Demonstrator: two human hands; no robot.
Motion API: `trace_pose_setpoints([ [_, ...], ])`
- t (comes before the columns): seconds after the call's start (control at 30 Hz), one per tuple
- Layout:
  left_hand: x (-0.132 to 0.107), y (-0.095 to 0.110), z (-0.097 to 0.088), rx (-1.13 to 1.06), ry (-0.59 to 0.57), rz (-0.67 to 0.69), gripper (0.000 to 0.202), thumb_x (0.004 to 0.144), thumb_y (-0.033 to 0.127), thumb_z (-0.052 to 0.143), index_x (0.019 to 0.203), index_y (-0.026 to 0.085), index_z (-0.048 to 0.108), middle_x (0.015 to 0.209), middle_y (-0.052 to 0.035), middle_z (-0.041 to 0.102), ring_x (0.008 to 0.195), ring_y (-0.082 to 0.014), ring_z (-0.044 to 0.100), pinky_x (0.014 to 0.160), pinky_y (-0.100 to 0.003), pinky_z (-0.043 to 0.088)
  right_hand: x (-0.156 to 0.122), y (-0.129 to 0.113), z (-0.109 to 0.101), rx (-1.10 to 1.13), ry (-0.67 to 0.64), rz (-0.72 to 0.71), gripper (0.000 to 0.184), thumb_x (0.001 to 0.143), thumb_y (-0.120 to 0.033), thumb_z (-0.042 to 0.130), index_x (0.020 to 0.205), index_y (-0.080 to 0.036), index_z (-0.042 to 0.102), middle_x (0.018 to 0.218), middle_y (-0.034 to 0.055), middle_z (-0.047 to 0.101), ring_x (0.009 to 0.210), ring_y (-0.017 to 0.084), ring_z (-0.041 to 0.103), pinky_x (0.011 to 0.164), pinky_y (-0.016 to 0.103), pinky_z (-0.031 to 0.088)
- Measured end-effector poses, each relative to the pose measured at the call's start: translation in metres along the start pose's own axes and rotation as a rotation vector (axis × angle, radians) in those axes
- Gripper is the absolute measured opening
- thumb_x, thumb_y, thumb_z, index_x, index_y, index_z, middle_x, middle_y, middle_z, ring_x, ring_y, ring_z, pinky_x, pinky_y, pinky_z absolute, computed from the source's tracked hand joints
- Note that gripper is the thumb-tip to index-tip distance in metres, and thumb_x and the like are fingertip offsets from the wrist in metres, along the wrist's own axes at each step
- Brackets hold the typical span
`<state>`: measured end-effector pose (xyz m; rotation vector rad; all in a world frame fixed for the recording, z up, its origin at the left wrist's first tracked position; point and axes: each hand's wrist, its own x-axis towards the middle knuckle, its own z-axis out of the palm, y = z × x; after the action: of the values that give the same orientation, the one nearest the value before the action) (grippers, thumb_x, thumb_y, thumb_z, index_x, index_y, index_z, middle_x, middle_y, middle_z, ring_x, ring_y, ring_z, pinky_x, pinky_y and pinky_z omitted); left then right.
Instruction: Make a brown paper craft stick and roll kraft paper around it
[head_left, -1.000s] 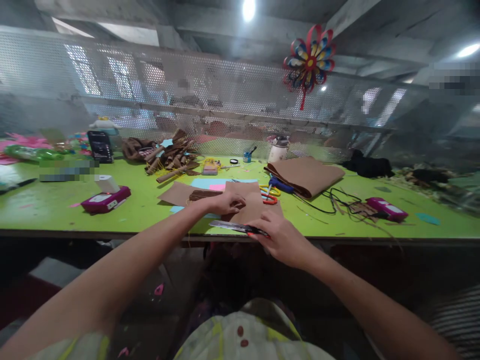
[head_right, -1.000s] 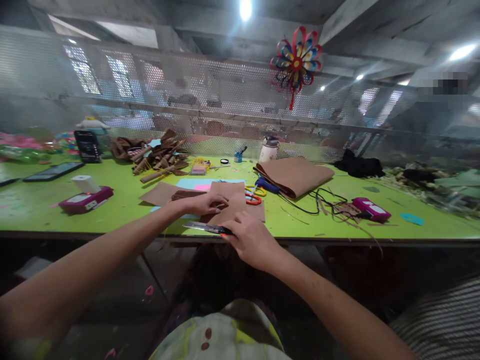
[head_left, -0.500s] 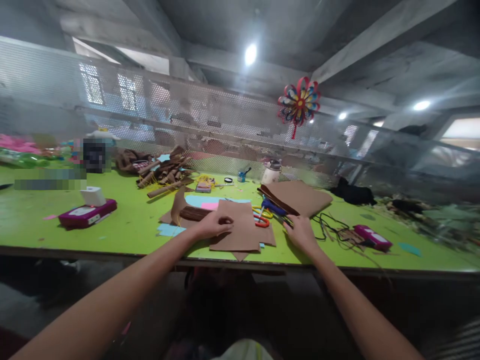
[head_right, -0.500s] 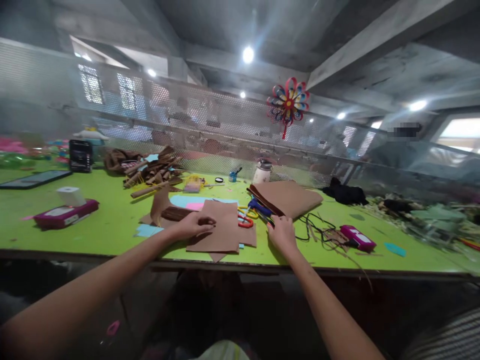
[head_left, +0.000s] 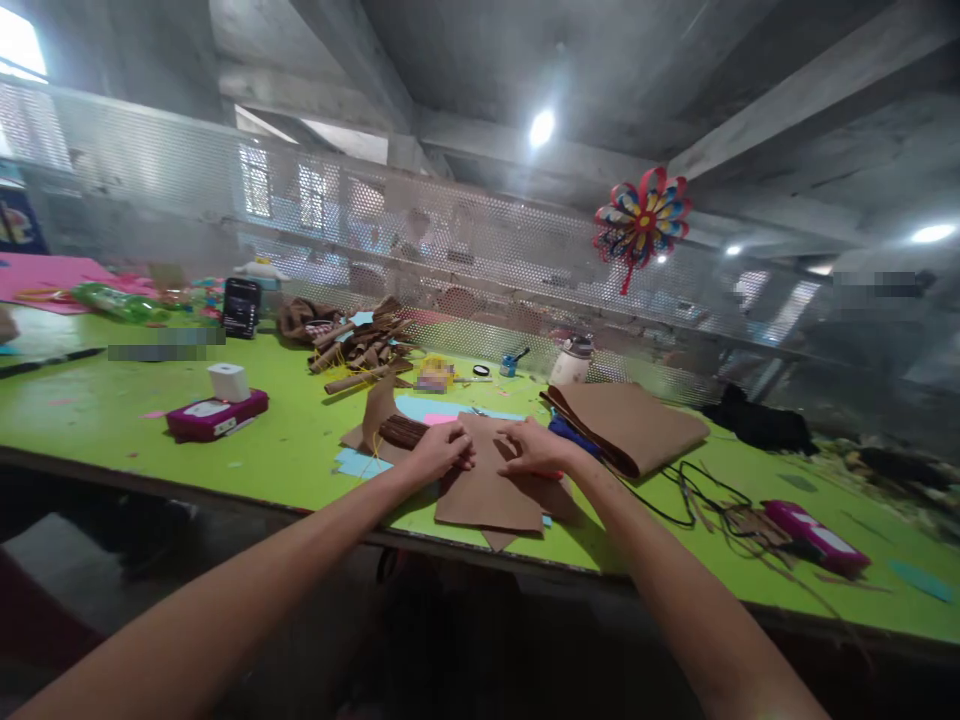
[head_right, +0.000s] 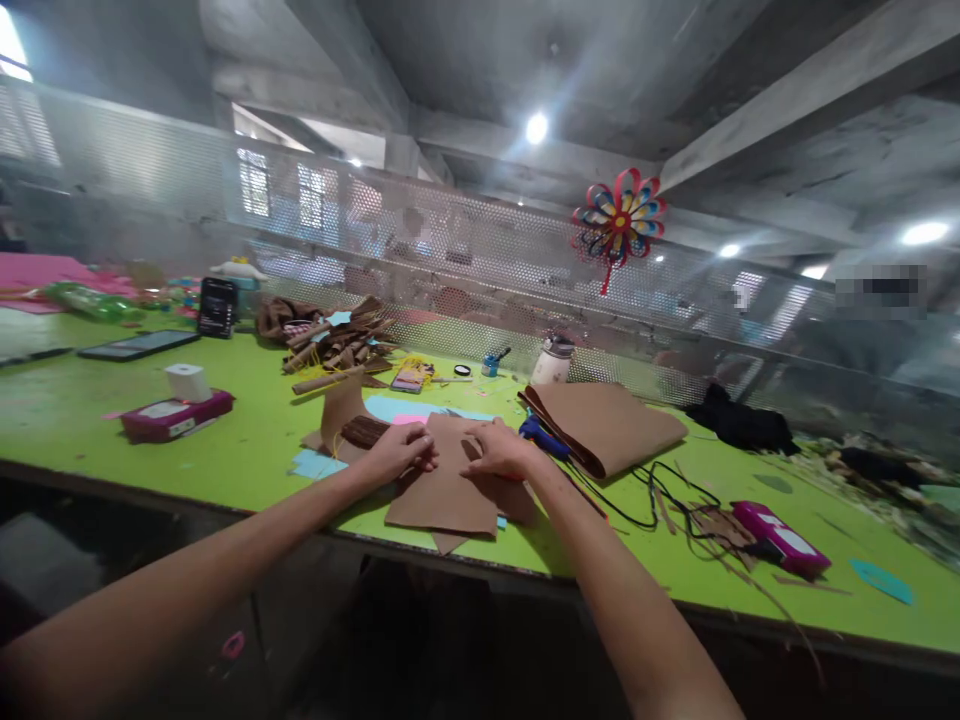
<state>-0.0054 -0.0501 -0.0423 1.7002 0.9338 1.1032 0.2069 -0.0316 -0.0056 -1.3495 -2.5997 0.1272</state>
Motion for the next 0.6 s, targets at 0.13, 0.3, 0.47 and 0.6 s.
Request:
trace_pose_setpoints([
  [0.13,-0.005,0.006,-0.003,0.133,0.112,0.081,0.019,0.079,0.034,0.051,0.07,0.017,0.051,0.066,-0.0009,0.059,0.06,-0.0135,0.058,0.06,-0.027,0.048,0.005,0.005,0.007,0.112,-0.019,-0.01,0.072,0.06,-0.041,0.076,0.123,-0.014,0.054,0.099,0.0087,0.061,0.088,0.021,0.053,0.076,0.03,0.041],
  [0.3,0.006,0.024,-0.019,0.605,0.255,0.165,0.022,0.081,0.03,0.045,0.082,0.016,0.062,0.078,-0.0055,0.066,0.073,-0.0175,0.059,0.068,-0.028,0.044,-0.001,0.0,0.011,0.193,0.034,-0.023,0.034,0.063,-0.031,0.073,0.092,-0.015,0.064,0.079,-0.0004,0.058,0.071,0.014,0.049,0.063,0.024,0.037],
  [0.47,0.043,0.05,-0.042,0.823,0.149,0.073,0.02,0.071,0.025,0.054,0.079,0.015,0.068,0.083,-0.0093,0.068,0.078,-0.0214,0.059,0.072,-0.029,0.041,-0.003,-0.008,0.011,0.212,0.08,-0.006,0.022,0.065,-0.025,0.069,0.083,-0.015,0.062,0.077,-0.0004,0.059,0.07,0.014,0.049,0.059,0.022,0.034],
  [0.6,0.065,0.048,-0.047,0.801,0.026,0.043,0.013,0.065,0.028,0.061,0.063,0.016,0.067,0.063,-0.0051,0.065,0.064,-0.0186,0.057,0.064,-0.027,0.04,-0.004,-0.004,0.009,0.255,0.132,0.028,0.018,0.069,-0.023,0.064,0.085,-0.016,0.064,0.075,-0.0004,0.061,0.07,0.015,0.052,0.06,0.023,0.036],
])
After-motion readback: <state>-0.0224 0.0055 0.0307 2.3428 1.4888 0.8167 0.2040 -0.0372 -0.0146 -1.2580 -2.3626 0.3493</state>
